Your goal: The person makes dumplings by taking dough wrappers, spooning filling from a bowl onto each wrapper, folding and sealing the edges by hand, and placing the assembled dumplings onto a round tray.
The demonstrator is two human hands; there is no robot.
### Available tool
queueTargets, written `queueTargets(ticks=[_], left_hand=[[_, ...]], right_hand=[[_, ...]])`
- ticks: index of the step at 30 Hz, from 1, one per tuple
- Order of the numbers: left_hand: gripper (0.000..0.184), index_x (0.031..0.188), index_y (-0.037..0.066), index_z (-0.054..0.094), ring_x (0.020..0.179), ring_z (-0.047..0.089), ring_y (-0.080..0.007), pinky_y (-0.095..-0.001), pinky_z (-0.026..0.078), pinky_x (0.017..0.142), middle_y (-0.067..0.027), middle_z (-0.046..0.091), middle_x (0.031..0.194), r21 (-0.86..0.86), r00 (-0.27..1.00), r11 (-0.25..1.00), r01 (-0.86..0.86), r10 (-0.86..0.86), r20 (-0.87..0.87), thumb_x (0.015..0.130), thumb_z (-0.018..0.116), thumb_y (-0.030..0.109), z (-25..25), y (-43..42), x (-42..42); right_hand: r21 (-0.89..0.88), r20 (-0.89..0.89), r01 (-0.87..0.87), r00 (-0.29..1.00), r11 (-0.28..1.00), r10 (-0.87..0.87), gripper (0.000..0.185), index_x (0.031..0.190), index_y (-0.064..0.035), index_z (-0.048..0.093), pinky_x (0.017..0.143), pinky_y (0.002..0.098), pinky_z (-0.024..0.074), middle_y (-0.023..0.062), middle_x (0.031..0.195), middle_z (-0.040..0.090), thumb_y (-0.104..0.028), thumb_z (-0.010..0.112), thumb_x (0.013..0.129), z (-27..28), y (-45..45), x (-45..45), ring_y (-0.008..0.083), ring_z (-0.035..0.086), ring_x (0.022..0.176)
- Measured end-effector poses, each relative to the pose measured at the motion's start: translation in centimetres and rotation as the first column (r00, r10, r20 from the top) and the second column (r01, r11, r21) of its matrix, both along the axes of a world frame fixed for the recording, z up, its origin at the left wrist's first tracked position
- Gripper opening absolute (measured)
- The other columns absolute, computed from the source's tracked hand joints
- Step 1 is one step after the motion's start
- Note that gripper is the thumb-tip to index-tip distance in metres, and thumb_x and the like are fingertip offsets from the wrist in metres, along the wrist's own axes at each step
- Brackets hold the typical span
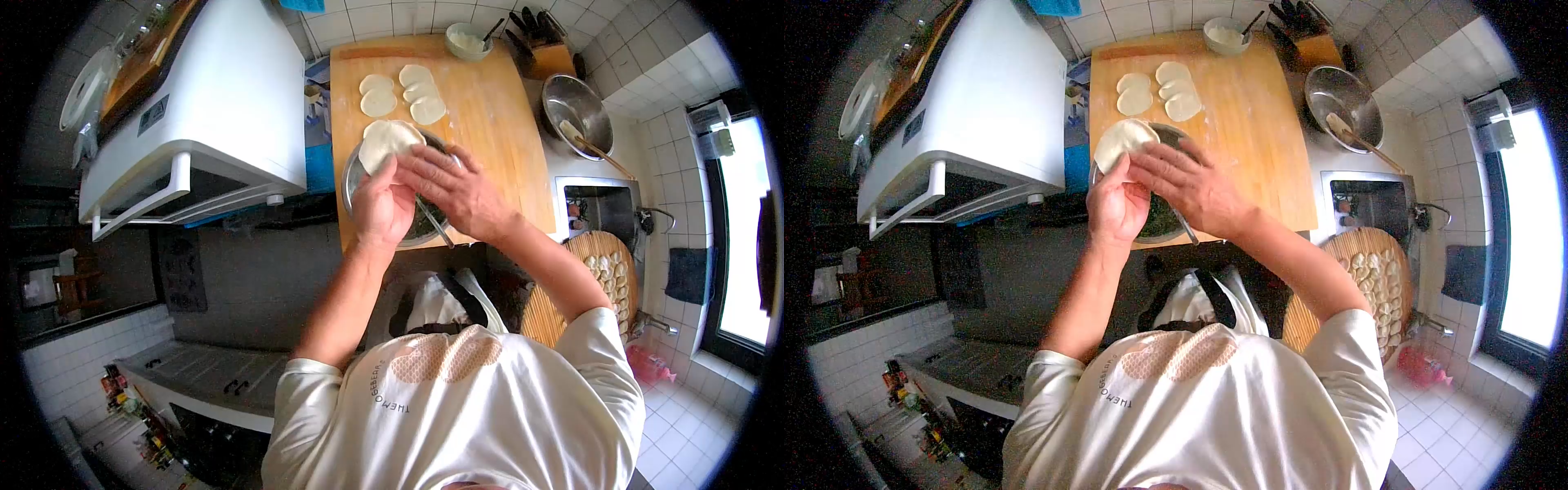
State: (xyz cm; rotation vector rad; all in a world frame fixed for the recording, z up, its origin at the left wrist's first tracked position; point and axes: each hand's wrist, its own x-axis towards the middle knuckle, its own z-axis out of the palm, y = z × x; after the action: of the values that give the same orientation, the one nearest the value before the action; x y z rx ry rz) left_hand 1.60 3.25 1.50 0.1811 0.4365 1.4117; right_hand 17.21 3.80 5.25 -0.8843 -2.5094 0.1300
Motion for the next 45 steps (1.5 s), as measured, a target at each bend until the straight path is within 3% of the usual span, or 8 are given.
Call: queueTargets(ticks=[5, 8, 19, 22, 31, 37, 39, 45], left_hand=[[0.033, 0.115, -0.003, 0.045, 0.105, 0.053, -0.0257, -0.0395, 0.044, 0.093, -0.0159, 0.053, 0.113, -0.105, 0.971, 0.969, -0.223, 0.211, -0.114, 0.083, 0.049, 0.0, 0.9, 0.1, -1.9], [0.047, 0.119, -0.004, 0.041, 0.11, 0.05, -0.0296, -0.0418, 0.042, 0.095, -0.0188, 0.049, 0.118, -0.126, 0.951, 0.972, -0.2, 0.162, -0.263, 0.074, 0.044, -0.01, 1.7, -0.2, -3.6], [0.03, 0.114, 0.003, 0.047, 0.097, 0.058, -0.023, -0.0372, 0.051, 0.077, -0.0123, 0.057, 0.11, -0.138, 0.963, 0.964, -0.227, 0.201, -0.177, 0.087, 0.05, 0.017, -3.4, -3.1, -8.0], [0.028, 0.111, 0.005, 0.049, 0.095, 0.059, -0.0216, -0.0371, 0.051, 0.076, -0.0098, 0.059, 0.108, -0.191, 0.963, 0.956, -0.222, 0.185, -0.195, 0.086, 0.052, 0.017, -4.8, -3.7, -8.1], [0.027, 0.108, 0.005, 0.052, 0.094, 0.059, -0.0196, -0.0336, 0.051, 0.074, -0.0086, 0.06, 0.106, -0.181, 0.961, 0.958, -0.221, 0.182, -0.208, 0.084, 0.055, 0.017, -6.0, -4.2, -7.7], [0.026, 0.108, 0.005, 0.052, 0.095, 0.059, -0.0193, -0.0326, 0.05, 0.075, -0.0081, 0.06, 0.104, -0.163, 0.944, 0.952, -0.258, 0.212, -0.255, 0.084, 0.054, 0.016, -5.5, -4.3, -7.1], [0.026, 0.108, 0.005, 0.052, 0.096, 0.058, -0.0195, -0.0328, 0.05, 0.076, -0.0082, 0.06, 0.104, -0.157, 0.94, 0.953, -0.26, 0.213, -0.266, 0.084, 0.055, 0.015, -5.6, -4.3, -7.1], [0.029, 0.11, 0.004, 0.05, 0.097, 0.057, -0.0213, -0.0342, 0.049, 0.08, -0.0095, 0.058, 0.106, -0.144, 0.921, 0.946, -0.29, 0.235, -0.309, 0.083, 0.055, 0.013, -5.2, -4.1, -6.9]], right_hand=[[-0.138, 0.026, -0.144, 0.989, 0.98, 0.149, 0.039, 0.111, -0.0086, 0.056, 0.094, 0.0389, 0.037, 0.0093, 0.113, 0.056, -0.008, 0.051, 0.072, -3.1, -1.5, 1.7, 0.0235, 0.051, 0.11], [-0.148, -0.001, -0.04, 0.999, 0.988, 0.04, 0.031, 0.1, -0.0108, 0.061, 0.083, 0.0365, 0.042, 0.0058, 0.096, 0.061, -0.007, 0.053, 0.071, -2.4, -0.8, 3.2, 0.023, 0.057, 0.089], [-0.338, 0.431, -0.343, 0.772, 0.877, 0.468, 0.016, 0.082, -0.0129, 0.063, 0.08, 0.0375, 0.0433, 0.0069, 0.086, 0.054, -0.018, 0.049, 0.076, -5.7, 2.2, 0.2, 0.0227, 0.055, 0.089], [-0.269, 0.198, -0.41, 0.862, 0.872, 0.466, 0.012, 0.077, -0.0087, 0.061, 0.078, 0.0372, 0.0454, 0.0084, 0.087, 0.055, -0.014, 0.05, 0.077, -6.4, 2.1, 1.4, 0.0249, 0.056, 0.087], [-0.43, -0.179, 0.034, 0.976, 0.902, -0.122, 0.014, 0.09, -0.0042, 0.064, 0.068, 0.0349, 0.051, 0.0139, 0.086, 0.063, -0.012, 0.058, 0.08, -6.0, 2.5, 1.1, 0.0298, 0.062, 0.075], [-0.616, -0.029, 0.021, 0.998, 0.788, -0.049, 0.016, 0.092, -0.0055, 0.064, 0.067, 0.035, 0.0508, 0.0111, 0.088, 0.063, -0.014, 0.056, 0.081, -5.4, 0.3, 1.4, 0.0295, 0.061, 0.076], [-0.393, -0.07, -0.093, 0.995, 0.915, 0.071, 0.017, 0.092, -0.007, 0.064, 0.067, 0.0343, 0.0505, 0.0089, 0.087, 0.063, -0.017, 0.057, 0.08, -5.1, 1.3, 0.4, 0.0274, 0.061, 0.079], [-0.397, -0.008, -0.14, 0.989, 0.907, 0.15, 0.016, 0.09, -0.0084, 0.064, 0.07, 0.0348, 0.0501, 0.0079, 0.086, 0.063, -0.018, 0.057, 0.08, -5.8, 1.6, 2.1, 0.0257, 0.06, 0.081]])
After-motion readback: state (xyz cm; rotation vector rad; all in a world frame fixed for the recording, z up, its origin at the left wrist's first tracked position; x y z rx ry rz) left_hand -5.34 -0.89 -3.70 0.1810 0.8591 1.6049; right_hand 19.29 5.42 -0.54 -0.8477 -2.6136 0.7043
